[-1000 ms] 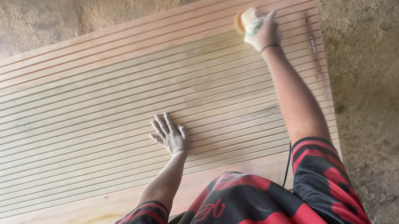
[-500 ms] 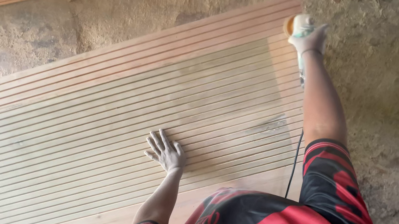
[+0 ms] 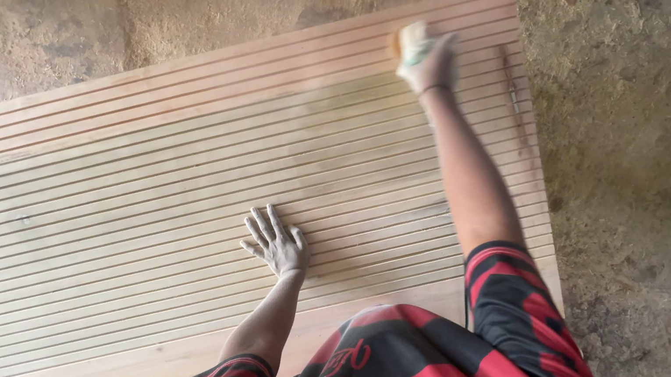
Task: The person uses a handheld electric sander to smooth the surface of a large wooden panel with parallel grooves. The person moves the sander along the length of the panel, then switches to a manual sanding block to continue smoothing the surface.
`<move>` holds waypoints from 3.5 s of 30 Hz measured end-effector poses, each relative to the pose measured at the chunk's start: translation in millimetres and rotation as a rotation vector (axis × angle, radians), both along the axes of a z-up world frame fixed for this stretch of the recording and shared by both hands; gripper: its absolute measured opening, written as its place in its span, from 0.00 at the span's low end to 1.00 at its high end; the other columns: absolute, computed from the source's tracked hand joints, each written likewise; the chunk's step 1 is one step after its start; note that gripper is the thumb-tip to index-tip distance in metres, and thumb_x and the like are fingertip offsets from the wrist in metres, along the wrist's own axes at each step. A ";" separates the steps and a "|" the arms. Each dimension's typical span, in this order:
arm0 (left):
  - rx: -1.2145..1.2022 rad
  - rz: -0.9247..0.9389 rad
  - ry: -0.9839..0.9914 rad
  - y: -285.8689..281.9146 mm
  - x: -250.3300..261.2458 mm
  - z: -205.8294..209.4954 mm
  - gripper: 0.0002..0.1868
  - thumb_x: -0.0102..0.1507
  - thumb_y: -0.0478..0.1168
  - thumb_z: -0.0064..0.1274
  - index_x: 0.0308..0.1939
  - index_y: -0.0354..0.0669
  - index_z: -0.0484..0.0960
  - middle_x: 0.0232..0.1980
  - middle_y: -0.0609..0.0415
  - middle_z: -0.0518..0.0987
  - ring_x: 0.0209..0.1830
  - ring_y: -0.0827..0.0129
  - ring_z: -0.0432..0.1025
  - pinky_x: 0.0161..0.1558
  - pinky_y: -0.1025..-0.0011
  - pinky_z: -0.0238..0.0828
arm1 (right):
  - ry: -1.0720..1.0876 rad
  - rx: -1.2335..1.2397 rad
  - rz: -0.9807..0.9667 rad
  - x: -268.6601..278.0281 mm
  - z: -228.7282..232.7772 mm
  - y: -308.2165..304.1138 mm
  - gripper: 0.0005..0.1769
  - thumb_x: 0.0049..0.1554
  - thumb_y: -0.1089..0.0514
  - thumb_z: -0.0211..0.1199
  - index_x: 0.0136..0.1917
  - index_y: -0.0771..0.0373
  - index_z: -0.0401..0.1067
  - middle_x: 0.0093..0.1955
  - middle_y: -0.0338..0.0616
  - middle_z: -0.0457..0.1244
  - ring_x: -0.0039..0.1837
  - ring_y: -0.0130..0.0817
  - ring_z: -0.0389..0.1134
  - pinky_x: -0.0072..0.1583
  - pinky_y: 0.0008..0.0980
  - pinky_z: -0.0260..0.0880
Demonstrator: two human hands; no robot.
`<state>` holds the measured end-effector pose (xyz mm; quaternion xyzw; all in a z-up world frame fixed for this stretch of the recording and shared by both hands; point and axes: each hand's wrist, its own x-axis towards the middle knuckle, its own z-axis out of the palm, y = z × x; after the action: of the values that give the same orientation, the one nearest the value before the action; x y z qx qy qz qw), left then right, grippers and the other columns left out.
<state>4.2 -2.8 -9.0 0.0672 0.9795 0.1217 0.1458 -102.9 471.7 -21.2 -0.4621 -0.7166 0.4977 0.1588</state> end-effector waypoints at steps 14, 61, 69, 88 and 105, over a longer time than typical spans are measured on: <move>0.046 0.009 0.038 -2.2 5.7 -0.4 0.42 0.65 0.51 0.43 0.82 0.55 0.49 0.87 0.49 0.37 0.86 0.52 0.28 0.76 0.38 0.15 | -0.246 0.327 0.549 -78.1 2.4 -165.8 0.60 0.39 0.51 0.82 0.72 0.65 0.47 0.62 0.50 0.67 0.60 0.53 0.70 0.58 0.48 0.72; 0.011 0.019 0.004 2.0 0.4 -0.4 0.44 0.63 0.51 0.44 0.82 0.55 0.47 0.86 0.49 0.36 0.86 0.51 0.27 0.75 0.37 0.14 | -0.241 0.330 0.213 -52.4 -13.1 -30.3 0.65 0.41 0.47 0.83 0.75 0.67 0.42 0.65 0.58 0.62 0.62 0.53 0.69 0.61 0.45 0.72; 0.056 0.021 0.031 3.6 1.5 -3.1 0.43 0.63 0.52 0.46 0.82 0.56 0.49 0.86 0.49 0.38 0.86 0.51 0.29 0.75 0.37 0.15 | -0.210 0.402 0.416 -117.5 -6.7 -152.9 0.59 0.41 0.46 0.80 0.73 0.66 0.48 0.60 0.57 0.67 0.60 0.58 0.70 0.59 0.50 0.70; -0.020 0.013 -0.009 -0.4 3.7 -0.7 0.42 0.65 0.53 0.44 0.82 0.56 0.47 0.86 0.51 0.36 0.86 0.52 0.27 0.76 0.37 0.14 | -0.299 0.355 0.242 -19.2 -4.3 73.9 0.74 0.35 0.48 0.88 0.76 0.77 0.40 0.65 0.61 0.63 0.64 0.50 0.68 0.65 0.37 0.70; 0.002 0.009 0.024 1.9 0.9 -1.6 0.43 0.64 0.51 0.43 0.82 0.54 0.47 0.86 0.48 0.38 0.86 0.50 0.28 0.76 0.37 0.14 | -0.347 0.167 -0.008 40.7 -1.1 201.9 0.58 0.40 0.51 0.85 0.74 0.63 0.52 0.70 0.50 0.61 0.68 0.44 0.69 0.64 0.37 0.72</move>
<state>5.1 -0.9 -10.6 0.0643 0.9813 0.1227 0.1336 -62.2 673.6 -22.3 -0.5292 -0.7702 0.3486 0.0725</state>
